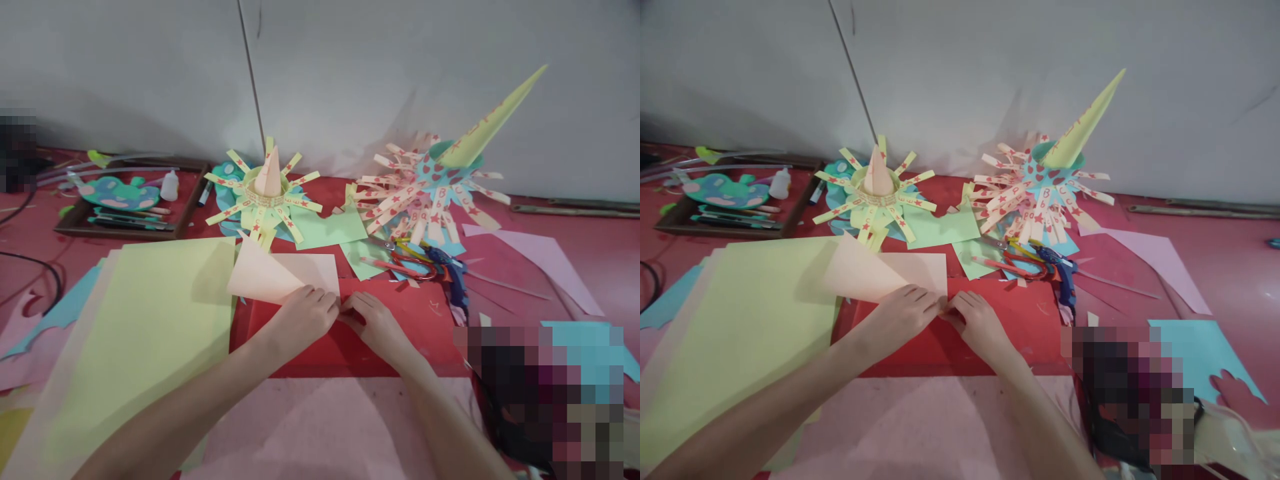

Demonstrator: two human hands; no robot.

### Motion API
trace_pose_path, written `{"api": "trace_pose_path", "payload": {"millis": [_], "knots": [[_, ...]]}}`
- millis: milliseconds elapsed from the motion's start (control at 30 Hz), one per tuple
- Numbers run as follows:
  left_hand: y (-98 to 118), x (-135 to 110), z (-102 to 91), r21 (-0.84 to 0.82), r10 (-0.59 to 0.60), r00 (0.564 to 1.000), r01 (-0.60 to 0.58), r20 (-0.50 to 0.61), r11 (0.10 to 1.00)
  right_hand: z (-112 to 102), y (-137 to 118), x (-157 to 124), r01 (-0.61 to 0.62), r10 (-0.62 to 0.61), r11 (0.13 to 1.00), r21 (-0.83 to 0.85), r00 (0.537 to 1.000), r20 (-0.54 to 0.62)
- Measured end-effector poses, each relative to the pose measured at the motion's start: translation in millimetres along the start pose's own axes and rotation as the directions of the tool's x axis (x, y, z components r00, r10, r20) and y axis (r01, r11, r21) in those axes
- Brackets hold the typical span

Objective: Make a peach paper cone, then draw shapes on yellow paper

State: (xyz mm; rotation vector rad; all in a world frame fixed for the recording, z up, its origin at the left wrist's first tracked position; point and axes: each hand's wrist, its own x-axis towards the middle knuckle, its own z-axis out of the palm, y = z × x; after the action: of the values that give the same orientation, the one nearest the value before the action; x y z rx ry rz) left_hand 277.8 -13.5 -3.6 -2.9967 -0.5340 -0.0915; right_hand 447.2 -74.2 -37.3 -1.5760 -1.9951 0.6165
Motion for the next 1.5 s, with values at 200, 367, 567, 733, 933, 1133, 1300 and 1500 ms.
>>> {"api": "trace_pose_path", "payload": {"millis": [200,367,567,733,933,1133,1300,1500], "knots": [[-0.4,-0.4,3.8,0.008,0.01,0.998,-0.01,-0.062,1.0,0.8,1.7,-0.7,-0.006,0.006,1.0,-0.014,1.0,0.001],[-1.4,0.7,7.3,0.02,0.025,0.995,-0.023,-0.096,1.0,2.7,2.6,-0.1,-0.005,0.005,1.0,-0.01,1.0,-0.003],[-1.7,0.7,9.3,0.001,0.022,0.995,-0.022,-0.1,1.0,-1.9,3.0,-0.8,-0.035,0.034,0.999,0.026,0.998,0.045],[-2.3,0.4,8.5,0.013,0.029,0.994,-0.028,-0.102,1.0,-6.8,2.9,-1.9,-0.085,0.078,0.992,0.091,0.994,0.073],[-2.8,1.6,8.1,0.009,0.031,0.994,-0.03,-0.107,1.0,-2.1,1.8,-0.8,-0.065,0.064,0.997,0.039,0.998,0.03],[-3.1,1.5,7.2,0.007,0.031,0.995,-0.031,-0.098,1.0,0.0,-0.5,0.8,-0.048,0.048,0.999,0.014,0.999,0.006],[-4.1,2.2,9.6,-0.01,0.06,0.994,-0.061,-0.089,0.998,-1.0,-0.4,0.7,-0.065,0.065,0.998,0.022,0.998,0.011],[-5.1,2.3,10.6,-0.043,0.048,0.997,-0.051,-0.067,0.998,-1.7,-1.9,0.2,-0.111,0.11,0.992,0.06,0.994,0.023]]}}
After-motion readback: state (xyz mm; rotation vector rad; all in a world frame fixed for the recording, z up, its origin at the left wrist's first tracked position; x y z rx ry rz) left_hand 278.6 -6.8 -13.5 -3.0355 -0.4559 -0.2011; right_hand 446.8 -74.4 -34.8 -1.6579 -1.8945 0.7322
